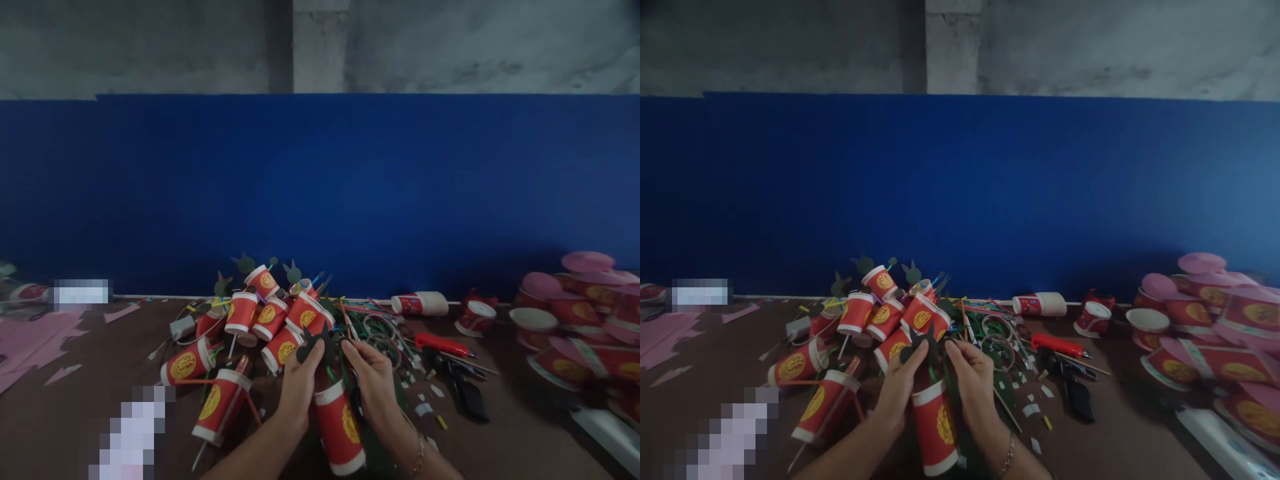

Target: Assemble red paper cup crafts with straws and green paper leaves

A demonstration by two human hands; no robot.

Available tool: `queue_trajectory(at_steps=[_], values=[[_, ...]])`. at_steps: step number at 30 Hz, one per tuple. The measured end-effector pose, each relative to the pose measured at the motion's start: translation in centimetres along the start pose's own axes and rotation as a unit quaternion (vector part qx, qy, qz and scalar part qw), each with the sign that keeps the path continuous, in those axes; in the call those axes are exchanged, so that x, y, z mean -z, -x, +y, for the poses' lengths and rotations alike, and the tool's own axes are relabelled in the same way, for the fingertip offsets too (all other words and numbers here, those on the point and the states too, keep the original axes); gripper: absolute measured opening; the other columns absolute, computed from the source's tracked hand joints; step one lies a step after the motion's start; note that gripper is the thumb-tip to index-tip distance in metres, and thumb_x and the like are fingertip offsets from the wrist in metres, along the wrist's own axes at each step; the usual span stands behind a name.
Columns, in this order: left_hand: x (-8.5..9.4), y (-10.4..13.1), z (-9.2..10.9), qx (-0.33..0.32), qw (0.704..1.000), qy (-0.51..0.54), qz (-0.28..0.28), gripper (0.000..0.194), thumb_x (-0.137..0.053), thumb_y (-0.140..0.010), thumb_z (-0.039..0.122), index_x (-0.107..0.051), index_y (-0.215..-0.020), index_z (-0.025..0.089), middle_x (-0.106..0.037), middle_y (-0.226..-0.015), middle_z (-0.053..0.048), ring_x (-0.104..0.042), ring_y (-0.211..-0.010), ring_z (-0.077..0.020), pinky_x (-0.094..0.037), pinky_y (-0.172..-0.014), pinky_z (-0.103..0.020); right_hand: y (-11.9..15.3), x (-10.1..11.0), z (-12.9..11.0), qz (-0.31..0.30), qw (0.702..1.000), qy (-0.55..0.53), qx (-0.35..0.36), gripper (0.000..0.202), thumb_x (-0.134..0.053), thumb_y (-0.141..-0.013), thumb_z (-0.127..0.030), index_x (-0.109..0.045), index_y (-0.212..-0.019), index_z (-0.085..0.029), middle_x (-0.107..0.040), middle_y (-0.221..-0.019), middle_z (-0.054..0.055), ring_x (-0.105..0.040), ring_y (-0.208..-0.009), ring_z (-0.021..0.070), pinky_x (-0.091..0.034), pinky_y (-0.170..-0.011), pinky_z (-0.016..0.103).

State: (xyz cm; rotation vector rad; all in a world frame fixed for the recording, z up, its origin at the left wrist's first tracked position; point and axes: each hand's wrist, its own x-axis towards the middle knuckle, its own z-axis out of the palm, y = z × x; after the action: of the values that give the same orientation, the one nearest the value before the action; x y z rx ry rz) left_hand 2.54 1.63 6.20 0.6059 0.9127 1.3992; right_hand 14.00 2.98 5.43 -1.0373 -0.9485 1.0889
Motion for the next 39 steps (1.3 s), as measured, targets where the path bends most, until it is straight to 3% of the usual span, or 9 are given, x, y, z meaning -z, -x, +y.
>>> queue_trajectory(at_steps=[7,12,16,21,24,26,32,37,39], values=[[0.4,-0.6,0.5,-0.037,0.997,-0.065,-0.001,0.036,-0.08,-0.06,0.044,-0.071,-0.074,0.012,-0.072,-0.07,-0.005,-0.066,-0.066,-0.0176,-0.052,-0.065,-0.026,-0.8,0.2,-1.2,-0.07,0.996,-0.006,-0.051,0.036,-0.08,-0.058,-0.044,-0.076,-0.081,-0.017,-0.073,-0.078,0.006,-0.063,-0.07,0.0191,-0.051,-0.065,0.029],[0.4,-0.9,0.7,-0.035,0.993,-0.111,-0.005,0.037,-0.08,-0.059,0.046,-0.072,-0.071,0.011,-0.071,-0.067,-0.005,-0.064,-0.063,-0.0169,-0.05,-0.061,-0.025,-1.3,0.7,-1.5,-0.094,0.992,0.085,-0.009,0.039,-0.075,-0.061,-0.053,-0.066,-0.06,-0.015,-0.055,-0.05,-0.002,-0.045,-0.047,0.0096,-0.036,-0.045,0.021],[0.5,-1.0,0.7,-0.031,0.993,-0.112,-0.01,0.038,-0.08,-0.058,0.046,-0.072,-0.071,0.012,-0.071,-0.067,-0.005,-0.064,-0.062,-0.017,-0.051,-0.062,-0.026,-1.6,0.9,-1.3,-0.108,0.984,0.135,0.038,0.042,-0.071,-0.064,-0.055,-0.062,-0.057,-0.015,-0.049,-0.048,-0.004,-0.04,-0.046,0.0088,-0.032,-0.043,0.021],[0.8,-1.5,0.5,-0.032,0.996,-0.082,-0.008,0.039,-0.08,-0.06,0.044,-0.072,-0.08,0.012,-0.073,-0.078,-0.008,-0.068,-0.07,-0.0202,-0.053,-0.069,-0.029,-1.8,1.1,-1.3,-0.154,0.974,0.157,0.059,0.037,-0.06,-0.077,-0.053,-0.072,-0.077,-0.017,-0.066,-0.069,0.002,-0.061,-0.07,0.0197,-0.05,-0.065,0.028],[0.9,-1.8,0.5,-0.032,0.998,-0.055,0.004,0.042,-0.081,-0.06,0.042,-0.071,-0.088,0.012,-0.074,-0.084,-0.008,-0.069,-0.077,-0.0222,-0.053,-0.073,-0.031,-1.7,1.1,-1.6,-0.178,0.966,0.168,0.078,0.039,-0.057,-0.082,-0.047,-0.068,-0.105,-0.018,-0.07,-0.091,0.006,-0.062,-0.097,0.0254,-0.049,-0.086,0.037],[1.0,-1.9,0.7,-0.027,0.999,-0.044,0.006,0.042,-0.081,-0.06,0.041,-0.07,-0.089,0.012,-0.074,-0.082,-0.008,-0.069,-0.077,-0.0227,-0.054,-0.073,-0.031,-1.5,1.1,-1.9,-0.186,0.963,0.176,0.089,0.043,-0.058,-0.082,-0.045,-0.062,-0.116,-0.019,-0.07,-0.1,0.007,-0.061,-0.102,0.0254,-0.05,-0.089,0.038],[0.8,-1.7,1.6,-0.041,0.998,-0.034,0.013,0.041,-0.078,-0.064,0.037,-0.067,-0.096,0.013,-0.073,-0.082,-0.007,-0.069,-0.075,-0.0218,-0.053,-0.07,-0.03,-0.9,0.8,-1.9,-0.256,0.948,0.173,0.076,0.036,-0.059,-0.081,-0.043,-0.063,-0.11,-0.022,-0.071,-0.097,0.005,-0.064,-0.094,0.0227,-0.054,-0.081,0.033],[1.1,-1.7,1.8,-0.041,0.997,-0.012,0.064,0.038,-0.076,-0.059,0.025,-0.062,-0.093,0.017,-0.07,-0.078,-0.001,-0.066,-0.07,-0.017,-0.052,-0.067,-0.027,-0.7,1.0,-2.0,-0.214,0.953,0.184,0.113,0.034,-0.05,-0.087,-0.039,-0.062,-0.115,-0.023,-0.067,-0.106,0.006,-0.057,-0.11,0.0214,-0.045,-0.097,0.034],[1.3,-1.9,1.7,-0.044,0.998,-0.03,0.046,0.03,-0.074,-0.058,0.025,-0.06,-0.083,0.017,-0.067,-0.069,0.002,-0.064,-0.063,-0.0153,-0.05,-0.061,-0.025,-0.9,1.0,-2.0,-0.206,0.952,0.198,0.112,0.032,-0.049,-0.087,-0.038,-0.064,-0.111,-0.023,-0.067,-0.107,0.006,-0.058,-0.107,0.022,-0.045,-0.095,0.035]])
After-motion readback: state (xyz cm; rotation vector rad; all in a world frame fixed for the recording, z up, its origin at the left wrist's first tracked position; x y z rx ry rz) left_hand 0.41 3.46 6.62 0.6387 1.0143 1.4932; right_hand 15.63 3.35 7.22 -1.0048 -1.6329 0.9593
